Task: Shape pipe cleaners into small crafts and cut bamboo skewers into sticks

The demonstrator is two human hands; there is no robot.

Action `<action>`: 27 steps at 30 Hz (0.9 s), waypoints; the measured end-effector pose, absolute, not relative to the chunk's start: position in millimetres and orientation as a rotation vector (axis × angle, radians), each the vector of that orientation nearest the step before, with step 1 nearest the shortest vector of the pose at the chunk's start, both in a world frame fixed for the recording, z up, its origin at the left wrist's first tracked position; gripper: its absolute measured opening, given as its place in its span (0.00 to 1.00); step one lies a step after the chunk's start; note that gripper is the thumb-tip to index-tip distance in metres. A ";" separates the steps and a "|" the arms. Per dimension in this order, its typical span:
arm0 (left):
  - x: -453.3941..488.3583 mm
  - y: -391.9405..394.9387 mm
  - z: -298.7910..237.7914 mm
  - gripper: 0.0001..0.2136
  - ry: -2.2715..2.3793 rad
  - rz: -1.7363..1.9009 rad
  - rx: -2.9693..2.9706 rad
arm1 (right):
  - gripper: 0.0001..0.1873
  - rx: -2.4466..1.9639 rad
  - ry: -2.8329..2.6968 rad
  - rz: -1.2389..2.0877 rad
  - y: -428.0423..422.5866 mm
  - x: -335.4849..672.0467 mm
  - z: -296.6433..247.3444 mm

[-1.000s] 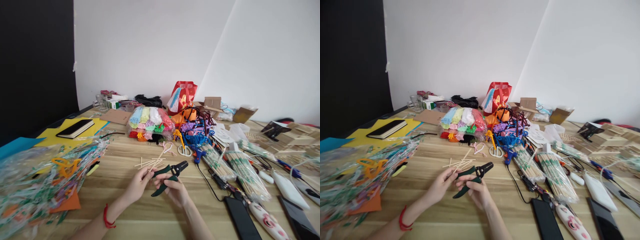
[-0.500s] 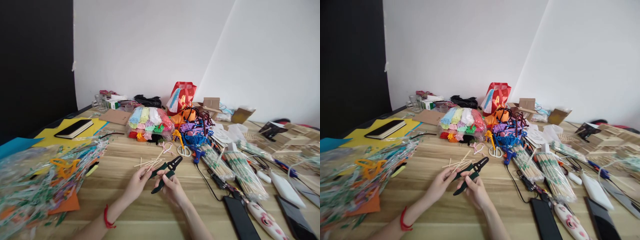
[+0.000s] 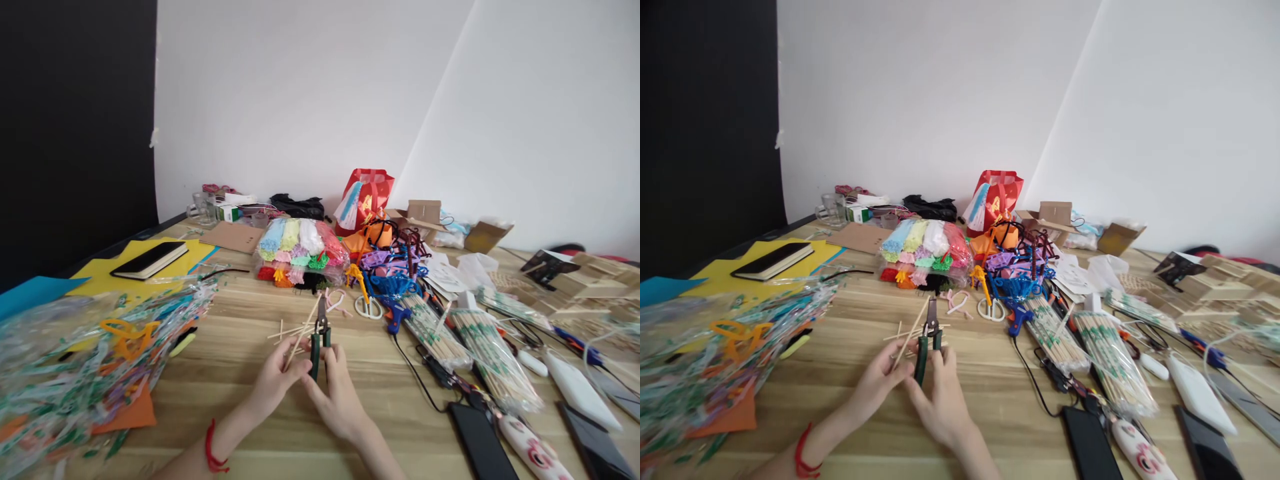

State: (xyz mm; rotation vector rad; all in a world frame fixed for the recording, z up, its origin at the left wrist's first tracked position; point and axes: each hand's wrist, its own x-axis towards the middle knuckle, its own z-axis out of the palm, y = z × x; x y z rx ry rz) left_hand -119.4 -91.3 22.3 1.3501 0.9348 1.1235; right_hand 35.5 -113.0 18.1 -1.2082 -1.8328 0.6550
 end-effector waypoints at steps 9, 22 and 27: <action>-120.3 -75.2 16.0 0.22 1.210 1.261 1.214 | 0.15 -1.290 -1.919 0.433 -107.1 33.2 1.5; -132.5 -67.8 3.6 0.18 1.362 1.229 1.344 | 0.14 -1.472 -2.064 0.291 -114.8 19.6 -4.4; -131.7 -68.4 2.3 0.18 1.345 1.219 1.374 | 0.12 -1.513 -2.042 0.285 -113.3 18.3 -7.6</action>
